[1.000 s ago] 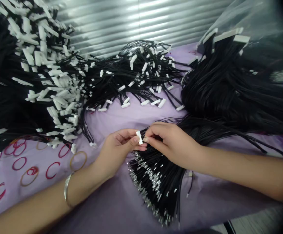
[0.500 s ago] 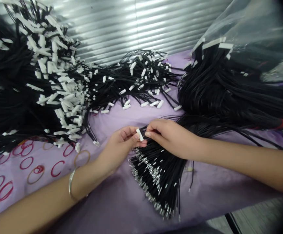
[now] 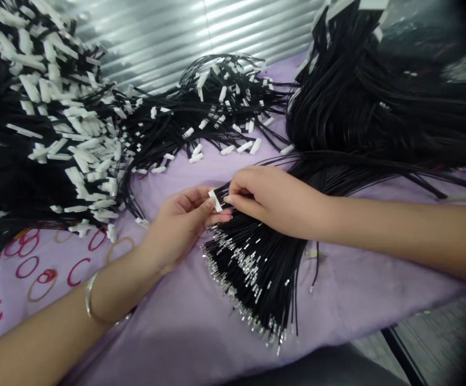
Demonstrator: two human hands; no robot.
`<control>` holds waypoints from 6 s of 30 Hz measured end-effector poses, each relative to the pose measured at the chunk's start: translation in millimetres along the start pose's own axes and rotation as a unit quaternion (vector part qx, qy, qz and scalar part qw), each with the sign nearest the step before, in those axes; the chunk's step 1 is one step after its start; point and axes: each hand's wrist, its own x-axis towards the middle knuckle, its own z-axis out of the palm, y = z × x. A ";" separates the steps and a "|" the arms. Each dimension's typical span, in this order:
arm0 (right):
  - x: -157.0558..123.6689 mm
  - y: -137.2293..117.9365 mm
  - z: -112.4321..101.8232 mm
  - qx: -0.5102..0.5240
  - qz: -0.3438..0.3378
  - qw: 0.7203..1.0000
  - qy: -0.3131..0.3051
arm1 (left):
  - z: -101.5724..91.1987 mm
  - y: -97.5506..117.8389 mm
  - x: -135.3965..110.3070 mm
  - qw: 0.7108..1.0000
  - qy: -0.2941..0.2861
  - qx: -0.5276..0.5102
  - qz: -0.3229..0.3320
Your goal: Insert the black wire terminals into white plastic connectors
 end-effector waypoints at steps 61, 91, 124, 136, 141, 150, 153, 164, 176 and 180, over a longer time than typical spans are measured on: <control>-1.0 -5.0 1.6 0.040 0.062 0.997 0.012 | 2.3 -5.0 1.0 0.999 0.018 0.020 0.029; -40.0 -15.4 -20.1 -0.134 -0.237 0.959 0.084 | 18.5 94.9 31.7 0.864 -0.069 0.393 0.306; -16.9 -0.8 -37.5 -0.116 -0.103 0.975 -0.157 | 4.7 38.7 14.7 0.972 -0.015 0.225 0.070; -11.6 11.8 -47.3 0.032 -0.204 0.931 -0.301 | 4.8 38.3 15.1 0.967 -0.009 0.233 0.099; -13.5 12.8 -43.8 0.098 -0.184 0.932 -0.297 | 5.0 22.8 -4.9 0.986 -0.010 0.166 -0.010; -21.8 5.4 -32.9 0.136 -0.057 0.980 -0.132 | 10.6 1.4 -14.3 0.998 -0.017 0.057 -0.029; -23.9 4.0 -32.3 0.146 -0.095 0.982 -0.078 | 7.8 0.8 -11.0 0.998 -0.026 0.038 -0.030; -24.7 -1.1 -41.0 0.167 -0.090 0.982 -0.016 | 5.5 -0.2 -10.2 0.998 -0.036 0.033 -0.029; -22.4 0.3 -29.7 0.184 -0.024 0.981 -0.049 | 3.6 -0.6 -11.1 0.997 -0.068 0.042 -0.011; -23.2 -1.1 -29.6 0.194 -0.013 0.979 -0.057 | 5.7 0.9 -11.5 0.998 -0.045 0.044 -0.017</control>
